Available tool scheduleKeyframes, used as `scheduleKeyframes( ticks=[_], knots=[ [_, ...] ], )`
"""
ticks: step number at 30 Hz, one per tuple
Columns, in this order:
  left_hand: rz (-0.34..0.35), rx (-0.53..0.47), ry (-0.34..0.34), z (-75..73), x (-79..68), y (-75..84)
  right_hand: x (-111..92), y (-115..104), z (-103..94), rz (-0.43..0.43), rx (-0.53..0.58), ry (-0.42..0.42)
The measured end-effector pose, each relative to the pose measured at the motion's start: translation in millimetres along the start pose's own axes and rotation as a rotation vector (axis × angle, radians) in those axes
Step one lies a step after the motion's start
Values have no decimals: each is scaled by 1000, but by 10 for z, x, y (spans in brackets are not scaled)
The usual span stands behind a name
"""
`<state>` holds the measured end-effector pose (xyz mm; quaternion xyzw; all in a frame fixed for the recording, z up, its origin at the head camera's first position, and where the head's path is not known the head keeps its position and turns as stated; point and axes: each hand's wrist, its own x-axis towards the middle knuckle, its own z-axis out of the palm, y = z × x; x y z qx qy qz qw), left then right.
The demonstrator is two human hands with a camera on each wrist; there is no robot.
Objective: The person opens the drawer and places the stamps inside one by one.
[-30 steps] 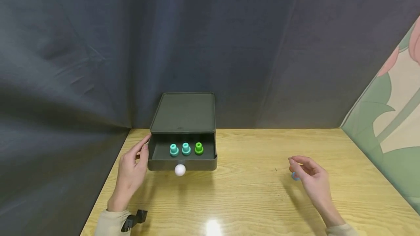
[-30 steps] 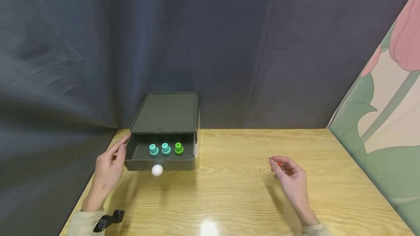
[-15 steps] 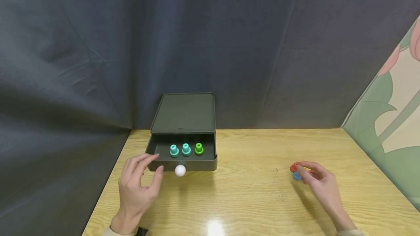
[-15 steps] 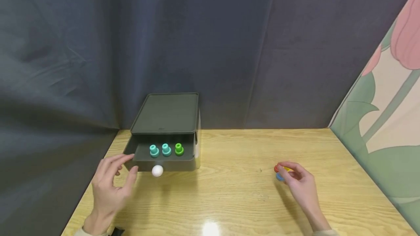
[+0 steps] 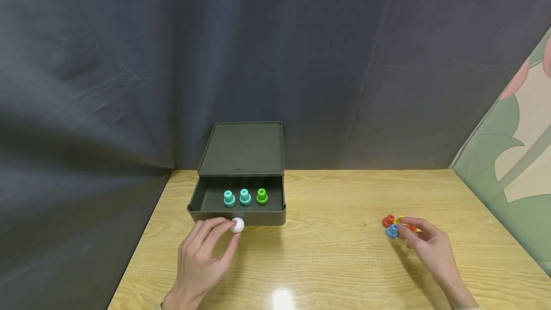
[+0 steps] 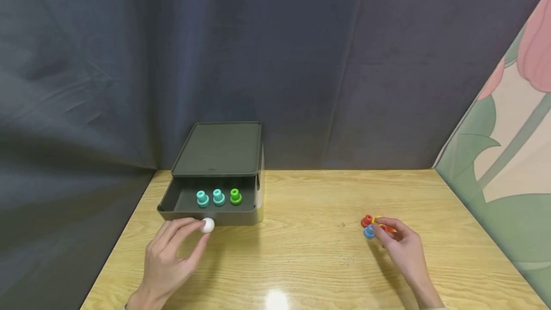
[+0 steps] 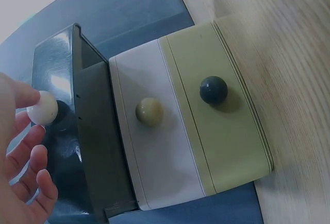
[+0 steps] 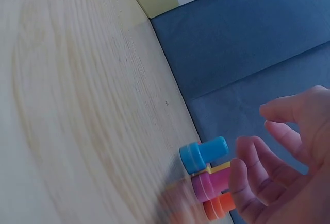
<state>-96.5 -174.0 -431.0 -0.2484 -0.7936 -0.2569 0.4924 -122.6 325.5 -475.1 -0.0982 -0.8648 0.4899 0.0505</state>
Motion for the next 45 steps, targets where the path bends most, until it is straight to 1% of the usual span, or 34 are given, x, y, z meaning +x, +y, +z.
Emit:
scheduleKeyframes(
  ticks=[3,6,10,13,16,22,28,34,39,45],
  knots=[
    [-7,4,1,9,8,4,7,13,-14,8,-19,-15],
    [2,2,12,30,26,3,11,24,-28,11,-53,-35],
    [9,-3,17,64,46,-13,12,37,-34,11,-92,-80],
    [0,-5,14,84,55,-28,10,39,-26,12,-110,-105],
    [-16,-7,9,99,60,-41,1,44,-15,9,-118,-109],
    [-61,-7,-32,134,76,-86,-12,58,-18,12,-117,-109],
    [-127,-3,-67,211,135,-178,13,59,-43,-4,-133,-99],
    [-175,11,-63,303,186,-236,0,75,-67,-34,-134,-56],
    [-229,16,-57,393,229,-247,-20,89,-72,-29,-127,-45],
    [-245,5,-50,470,287,-277,-29,86,-45,-48,-134,-22]
  ],
)
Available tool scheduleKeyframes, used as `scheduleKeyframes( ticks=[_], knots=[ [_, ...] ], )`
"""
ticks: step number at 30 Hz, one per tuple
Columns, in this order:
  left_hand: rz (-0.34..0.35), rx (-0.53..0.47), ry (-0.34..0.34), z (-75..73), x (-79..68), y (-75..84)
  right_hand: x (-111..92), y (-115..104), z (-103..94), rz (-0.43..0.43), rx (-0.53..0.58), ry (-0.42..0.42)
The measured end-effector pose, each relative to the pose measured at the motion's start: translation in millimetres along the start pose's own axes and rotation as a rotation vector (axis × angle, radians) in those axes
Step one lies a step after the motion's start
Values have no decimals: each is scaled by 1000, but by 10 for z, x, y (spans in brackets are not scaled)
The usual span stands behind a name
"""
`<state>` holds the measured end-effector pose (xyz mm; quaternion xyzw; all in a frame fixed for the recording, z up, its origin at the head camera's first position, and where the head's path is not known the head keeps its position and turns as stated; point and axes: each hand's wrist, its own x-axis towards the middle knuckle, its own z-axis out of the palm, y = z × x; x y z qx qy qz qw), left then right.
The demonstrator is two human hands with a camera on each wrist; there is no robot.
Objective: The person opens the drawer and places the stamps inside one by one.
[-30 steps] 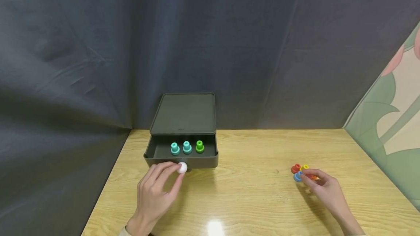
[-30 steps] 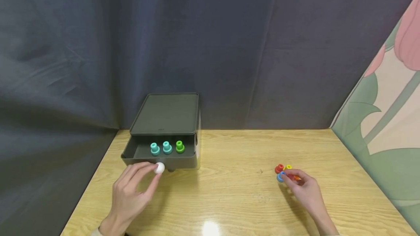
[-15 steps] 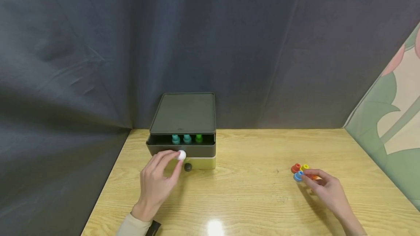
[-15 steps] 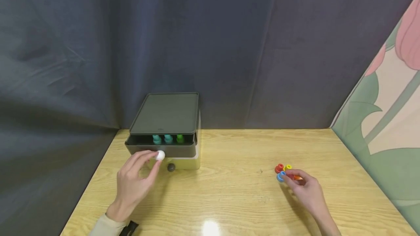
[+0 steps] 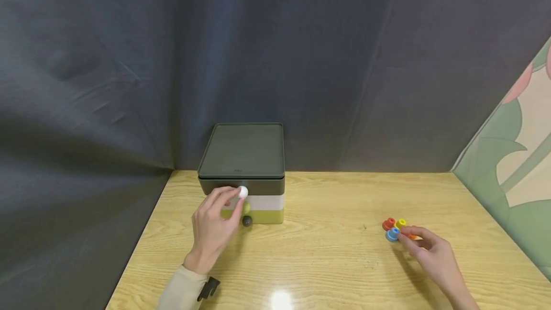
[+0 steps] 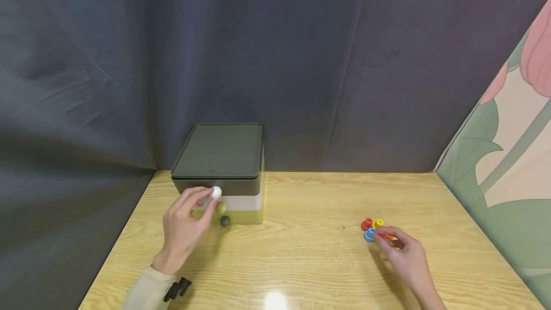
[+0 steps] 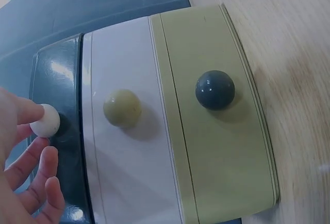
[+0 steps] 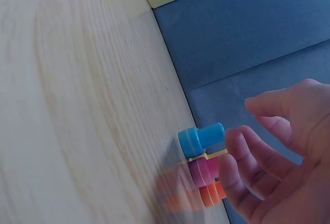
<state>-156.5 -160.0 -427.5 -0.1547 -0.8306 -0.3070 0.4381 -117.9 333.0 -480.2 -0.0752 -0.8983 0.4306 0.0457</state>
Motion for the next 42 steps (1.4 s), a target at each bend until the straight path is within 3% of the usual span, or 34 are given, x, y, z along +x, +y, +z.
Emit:
scheduleKeyframes(
  ticks=[11,14,19,24,29,33,42],
  knots=[
    [-31,25,7,22,26,-9,-30,-48,37,-29,22,12],
    [-95,41,-25,12,-36,-7,-42,-58,55,-27,40,14],
    [-218,70,-146,14,-208,-51,-48,-37,58,-4,32,9],
    [-195,131,-234,63,-267,-75,-47,-12,26,-9,25,14],
    [-239,178,-292,91,-261,-69,-26,24,7,-58,53,38],
    [-251,202,-301,89,-247,-78,-19,74,-40,-69,39,49],
    [-236,189,-306,74,-236,-87,-36,172,-201,9,-30,93]
  ],
)
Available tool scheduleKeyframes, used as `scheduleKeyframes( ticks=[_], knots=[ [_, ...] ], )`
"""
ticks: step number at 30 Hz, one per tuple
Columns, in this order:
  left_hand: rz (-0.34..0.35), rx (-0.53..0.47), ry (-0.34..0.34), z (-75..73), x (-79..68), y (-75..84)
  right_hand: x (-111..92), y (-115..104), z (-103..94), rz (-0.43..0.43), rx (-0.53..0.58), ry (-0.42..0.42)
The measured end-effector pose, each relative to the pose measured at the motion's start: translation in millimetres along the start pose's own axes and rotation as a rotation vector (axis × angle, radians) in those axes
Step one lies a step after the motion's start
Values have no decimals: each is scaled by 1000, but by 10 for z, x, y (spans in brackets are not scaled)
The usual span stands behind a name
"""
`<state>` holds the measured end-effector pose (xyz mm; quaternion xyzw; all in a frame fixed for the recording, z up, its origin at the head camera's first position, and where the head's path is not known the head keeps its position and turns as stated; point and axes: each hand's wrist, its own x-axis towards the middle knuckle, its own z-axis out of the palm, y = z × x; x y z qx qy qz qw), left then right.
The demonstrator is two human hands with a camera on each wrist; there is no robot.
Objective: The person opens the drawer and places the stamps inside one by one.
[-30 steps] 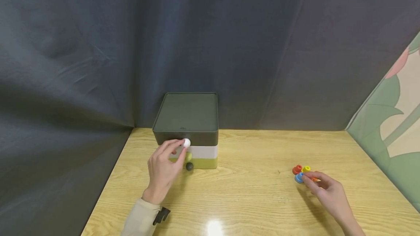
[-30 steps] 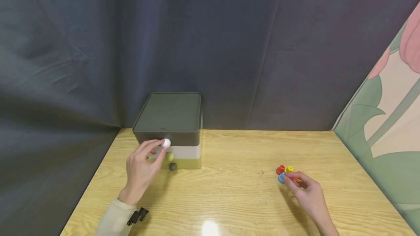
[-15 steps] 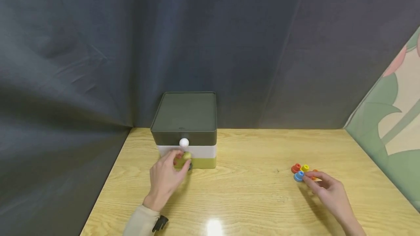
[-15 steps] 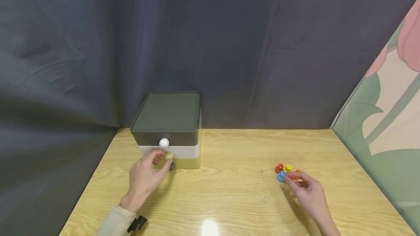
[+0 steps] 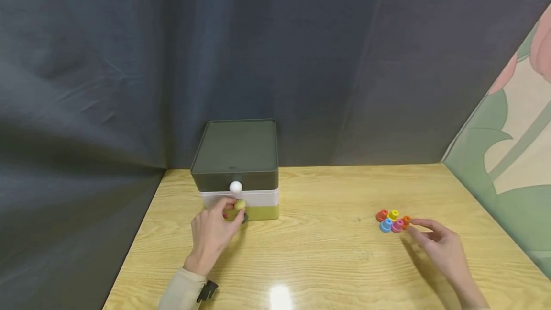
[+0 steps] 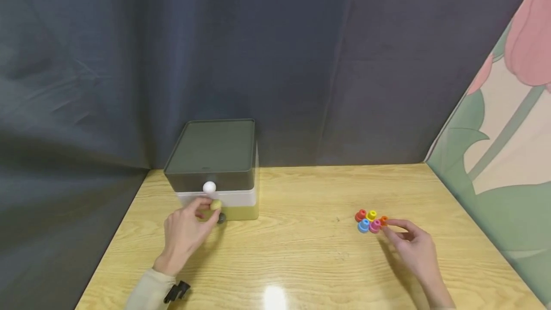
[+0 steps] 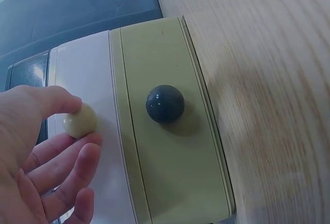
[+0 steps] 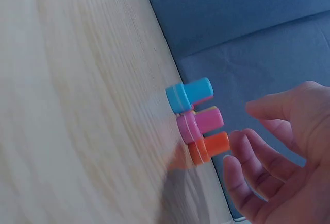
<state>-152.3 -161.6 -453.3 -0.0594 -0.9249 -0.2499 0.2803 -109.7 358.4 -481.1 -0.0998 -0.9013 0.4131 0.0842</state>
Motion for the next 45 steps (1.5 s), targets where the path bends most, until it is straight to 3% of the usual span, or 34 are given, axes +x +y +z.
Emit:
scheduleKeyframes(
  ticks=[12,22,31,36,45],
  knots=[
    [35,14,3,-72,-86,20,146,90,-42,-16,-15,-52],
    [18,22,-5,-181,-219,61,246,113,22,-44,-53,-95],
    [76,71,35,-234,-323,99,259,117,19,-33,-123,-56],
    [143,93,81,-246,-381,109,268,146,19,-28,-158,-34],
    [192,111,116,-282,-474,114,279,133,-18,-40,-128,4]
  ],
)
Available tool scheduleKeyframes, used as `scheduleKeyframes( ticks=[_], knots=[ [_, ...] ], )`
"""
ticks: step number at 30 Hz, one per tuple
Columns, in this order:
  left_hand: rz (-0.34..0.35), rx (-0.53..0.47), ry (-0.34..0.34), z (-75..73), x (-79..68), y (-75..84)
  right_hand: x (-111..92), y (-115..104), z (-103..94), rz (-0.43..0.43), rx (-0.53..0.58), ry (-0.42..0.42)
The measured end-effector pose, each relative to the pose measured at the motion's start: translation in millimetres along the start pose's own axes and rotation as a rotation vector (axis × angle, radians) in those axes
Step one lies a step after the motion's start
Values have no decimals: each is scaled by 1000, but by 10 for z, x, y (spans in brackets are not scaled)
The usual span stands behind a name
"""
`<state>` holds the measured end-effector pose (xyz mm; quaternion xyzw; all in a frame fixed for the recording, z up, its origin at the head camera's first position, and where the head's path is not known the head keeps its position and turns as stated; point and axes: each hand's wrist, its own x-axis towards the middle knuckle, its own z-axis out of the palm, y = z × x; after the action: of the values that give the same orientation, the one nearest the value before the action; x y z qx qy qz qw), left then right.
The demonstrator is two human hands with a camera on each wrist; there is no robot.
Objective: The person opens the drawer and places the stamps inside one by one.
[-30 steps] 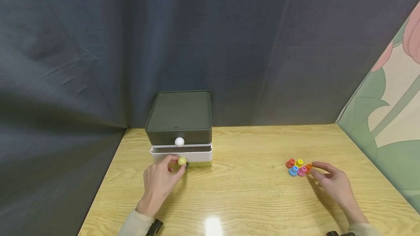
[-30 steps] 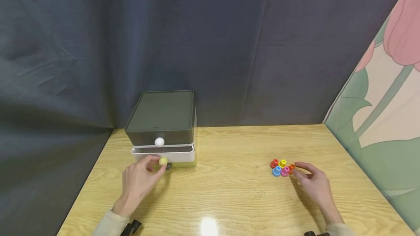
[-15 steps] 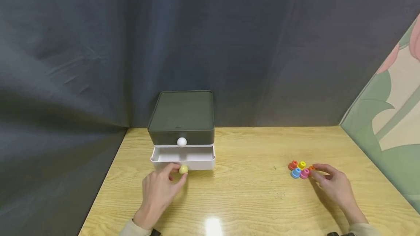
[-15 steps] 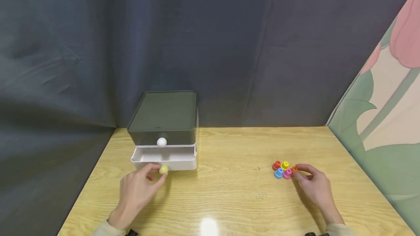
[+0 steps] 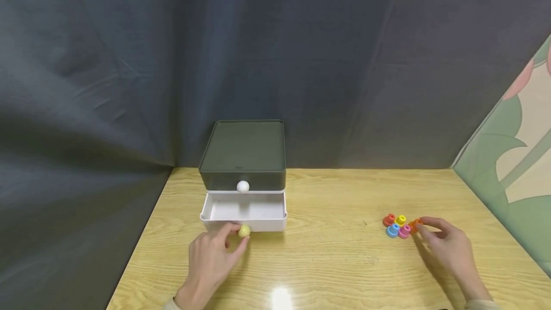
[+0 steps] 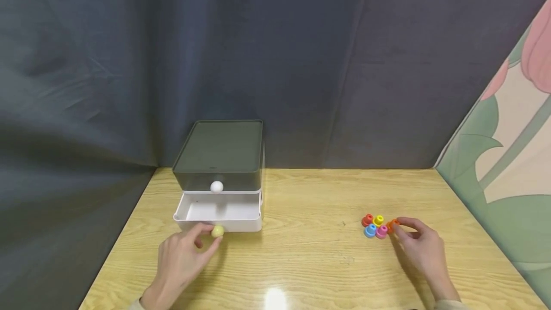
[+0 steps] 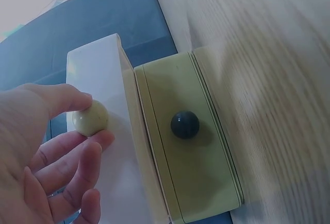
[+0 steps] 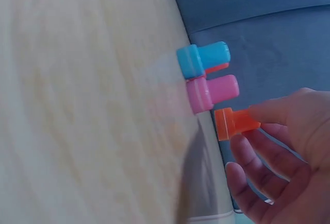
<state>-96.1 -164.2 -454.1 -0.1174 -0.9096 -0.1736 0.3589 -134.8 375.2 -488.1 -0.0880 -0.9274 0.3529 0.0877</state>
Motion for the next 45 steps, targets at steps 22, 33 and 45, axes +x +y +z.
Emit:
scheduleKeyframes(
  ticks=[22,33,45],
  knots=[
    [-41,-29,5,-86,-143,44,-34,-452,-165,-79,81,144],
    [-139,-35,-73,-171,-128,49,-116,-987,-87,-214,117,124],
    [-139,15,144,-621,338,-391,-157,-1354,51,-285,214,26]
  ],
)
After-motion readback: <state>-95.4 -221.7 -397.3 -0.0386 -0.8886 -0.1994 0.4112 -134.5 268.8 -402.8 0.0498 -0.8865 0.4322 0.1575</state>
